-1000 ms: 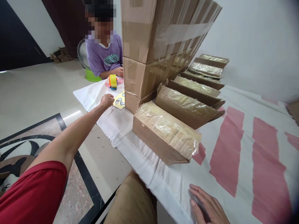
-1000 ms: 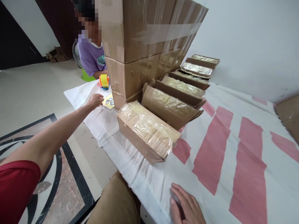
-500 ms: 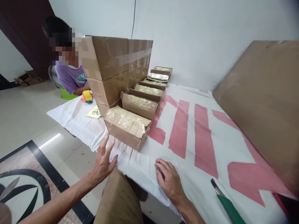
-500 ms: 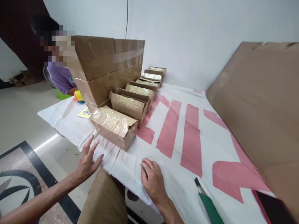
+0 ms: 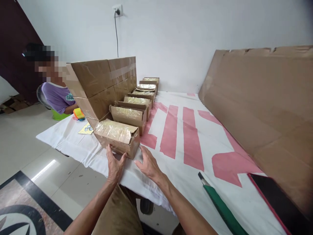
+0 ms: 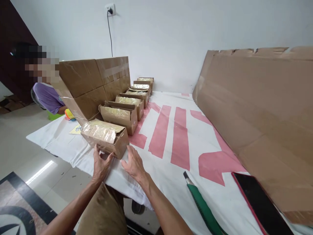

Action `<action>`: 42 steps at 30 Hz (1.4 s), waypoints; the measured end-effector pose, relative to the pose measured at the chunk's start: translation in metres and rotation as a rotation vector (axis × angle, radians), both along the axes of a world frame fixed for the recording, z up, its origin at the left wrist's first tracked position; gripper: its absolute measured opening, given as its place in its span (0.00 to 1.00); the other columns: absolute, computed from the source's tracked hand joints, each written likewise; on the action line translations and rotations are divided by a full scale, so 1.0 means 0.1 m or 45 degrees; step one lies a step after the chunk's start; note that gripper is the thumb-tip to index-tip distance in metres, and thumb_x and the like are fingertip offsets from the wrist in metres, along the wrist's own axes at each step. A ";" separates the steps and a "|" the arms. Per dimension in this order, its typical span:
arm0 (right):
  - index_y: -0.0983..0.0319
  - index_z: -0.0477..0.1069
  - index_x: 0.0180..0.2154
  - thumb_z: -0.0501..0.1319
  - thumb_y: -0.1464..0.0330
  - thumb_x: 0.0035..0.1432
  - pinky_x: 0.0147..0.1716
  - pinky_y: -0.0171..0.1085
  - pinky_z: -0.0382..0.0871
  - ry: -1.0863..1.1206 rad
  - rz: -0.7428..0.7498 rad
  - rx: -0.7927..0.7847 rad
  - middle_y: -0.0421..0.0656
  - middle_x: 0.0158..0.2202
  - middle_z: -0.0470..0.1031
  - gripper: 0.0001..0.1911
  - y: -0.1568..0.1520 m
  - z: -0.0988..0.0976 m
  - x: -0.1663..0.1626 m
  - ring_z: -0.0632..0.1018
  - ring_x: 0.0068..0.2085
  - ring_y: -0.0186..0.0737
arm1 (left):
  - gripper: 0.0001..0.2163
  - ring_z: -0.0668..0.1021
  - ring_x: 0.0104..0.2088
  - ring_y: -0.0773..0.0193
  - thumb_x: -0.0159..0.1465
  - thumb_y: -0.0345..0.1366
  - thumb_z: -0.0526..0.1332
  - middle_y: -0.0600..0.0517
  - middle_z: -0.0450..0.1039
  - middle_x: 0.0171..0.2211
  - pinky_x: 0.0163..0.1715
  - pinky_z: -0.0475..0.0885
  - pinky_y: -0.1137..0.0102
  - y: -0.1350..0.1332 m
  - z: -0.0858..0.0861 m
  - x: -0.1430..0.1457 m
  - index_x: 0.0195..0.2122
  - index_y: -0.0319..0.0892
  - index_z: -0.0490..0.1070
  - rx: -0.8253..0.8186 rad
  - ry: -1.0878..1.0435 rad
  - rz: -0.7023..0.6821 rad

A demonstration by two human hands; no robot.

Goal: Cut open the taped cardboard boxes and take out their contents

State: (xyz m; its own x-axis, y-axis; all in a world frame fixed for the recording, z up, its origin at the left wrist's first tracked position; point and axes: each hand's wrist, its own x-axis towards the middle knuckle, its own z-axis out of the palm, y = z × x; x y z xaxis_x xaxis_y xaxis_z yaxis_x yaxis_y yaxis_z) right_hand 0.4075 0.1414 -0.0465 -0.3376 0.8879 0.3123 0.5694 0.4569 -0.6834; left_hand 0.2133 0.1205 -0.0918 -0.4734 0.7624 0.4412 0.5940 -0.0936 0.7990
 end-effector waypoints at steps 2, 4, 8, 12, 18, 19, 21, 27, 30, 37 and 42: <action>0.61 0.58 0.67 0.65 0.68 0.54 0.63 0.57 0.68 0.064 -0.012 0.020 0.54 0.65 0.69 0.40 0.09 -0.05 -0.16 0.71 0.64 0.58 | 0.46 0.57 0.73 0.43 0.60 0.46 0.69 0.34 0.50 0.72 0.67 0.64 0.49 0.00 0.01 0.06 0.73 0.45 0.42 -0.008 -0.052 0.020; 0.61 0.56 0.68 0.64 0.68 0.55 0.64 0.57 0.67 0.118 -0.033 0.054 0.55 0.65 0.69 0.41 0.13 -0.14 -0.26 0.70 0.65 0.58 | 0.46 0.57 0.73 0.43 0.60 0.47 0.69 0.34 0.50 0.72 0.67 0.64 0.49 0.00 0.02 0.09 0.73 0.44 0.44 -0.013 -0.082 0.030; 0.65 0.53 0.70 0.62 0.72 0.52 0.65 0.57 0.65 0.163 -0.048 0.133 0.59 0.67 0.65 0.44 0.12 -0.36 -0.32 0.68 0.67 0.59 | 0.44 0.55 0.73 0.43 0.61 0.49 0.67 0.33 0.50 0.72 0.68 0.61 0.49 -0.01 0.04 0.11 0.73 0.42 0.46 -0.020 -0.083 0.054; 0.64 0.51 0.71 0.61 0.74 0.51 0.64 0.57 0.66 0.187 -0.021 0.175 0.58 0.68 0.64 0.46 0.11 -0.48 -0.30 0.67 0.68 0.59 | 0.45 0.54 0.73 0.42 0.61 0.51 0.67 0.33 0.50 0.72 0.69 0.59 0.47 -0.01 0.02 0.12 0.73 0.41 0.46 -0.017 -0.073 0.055; 0.59 0.51 0.71 0.60 0.76 0.50 0.64 0.56 0.68 0.232 -0.050 0.169 0.54 0.68 0.64 0.47 0.13 -0.50 -0.29 0.69 0.66 0.57 | 0.44 0.54 0.74 0.43 0.62 0.51 0.66 0.33 0.49 0.73 0.69 0.58 0.46 0.00 -0.04 0.15 0.73 0.42 0.47 0.016 -0.037 0.064; 0.60 0.51 0.71 0.60 0.76 0.50 0.64 0.56 0.67 0.241 -0.049 0.169 0.54 0.68 0.65 0.47 0.14 -0.50 -0.28 0.69 0.66 0.57 | 0.44 0.53 0.74 0.43 0.62 0.51 0.66 0.33 0.48 0.73 0.69 0.58 0.46 0.00 -0.05 0.15 0.73 0.42 0.47 0.019 -0.031 0.067; 0.60 0.52 0.70 0.59 0.76 0.51 0.64 0.56 0.67 0.254 -0.042 0.168 0.55 0.68 0.65 0.46 0.14 -0.48 -0.28 0.70 0.66 0.57 | 0.45 0.52 0.74 0.42 0.62 0.51 0.67 0.32 0.47 0.73 0.69 0.57 0.46 0.01 -0.06 0.16 0.73 0.41 0.47 0.014 -0.019 0.072; 0.59 0.52 0.70 0.59 0.75 0.52 0.64 0.55 0.67 0.268 -0.044 0.164 0.52 0.68 0.66 0.45 0.15 -0.46 -0.27 0.70 0.66 0.55 | 0.45 0.49 0.75 0.42 0.62 0.49 0.66 0.33 0.46 0.74 0.70 0.54 0.46 0.03 -0.07 0.17 0.74 0.42 0.45 -0.014 0.021 0.076; 0.60 0.54 0.70 0.59 0.74 0.52 0.64 0.55 0.67 0.264 -0.049 0.164 0.53 0.67 0.66 0.44 0.16 -0.45 -0.28 0.70 0.66 0.55 | 0.45 0.48 0.75 0.41 0.62 0.49 0.66 0.31 0.44 0.74 0.71 0.52 0.45 0.04 -0.07 0.17 0.73 0.39 0.45 -0.030 0.028 0.068; 0.60 0.57 0.69 0.60 0.73 0.52 0.63 0.53 0.68 0.303 -0.021 0.052 0.53 0.66 0.67 0.42 0.19 -0.39 -0.27 0.72 0.64 0.53 | 0.44 0.49 0.75 0.40 0.61 0.47 0.66 0.28 0.45 0.73 0.70 0.53 0.45 0.06 -0.03 0.18 0.72 0.36 0.47 -0.039 -0.004 0.073; 0.59 0.69 0.61 0.60 0.70 0.54 0.46 0.44 0.79 0.282 0.024 -0.059 0.49 0.55 0.80 0.31 0.19 -0.21 -0.09 0.82 0.50 0.46 | 0.43 0.49 0.75 0.41 0.61 0.46 0.66 0.30 0.45 0.74 0.70 0.54 0.45 0.05 0.00 0.20 0.73 0.38 0.47 -0.020 -0.018 0.077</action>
State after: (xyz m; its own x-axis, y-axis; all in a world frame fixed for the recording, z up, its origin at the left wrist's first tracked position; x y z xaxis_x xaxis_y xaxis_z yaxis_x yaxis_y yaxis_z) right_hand 0.3987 0.1605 -0.0674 -0.2820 0.8973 0.3396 0.3952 0.4311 -0.8111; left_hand 0.2333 0.1256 -0.0920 -0.5250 0.7391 0.4220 0.5866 -0.0450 0.8086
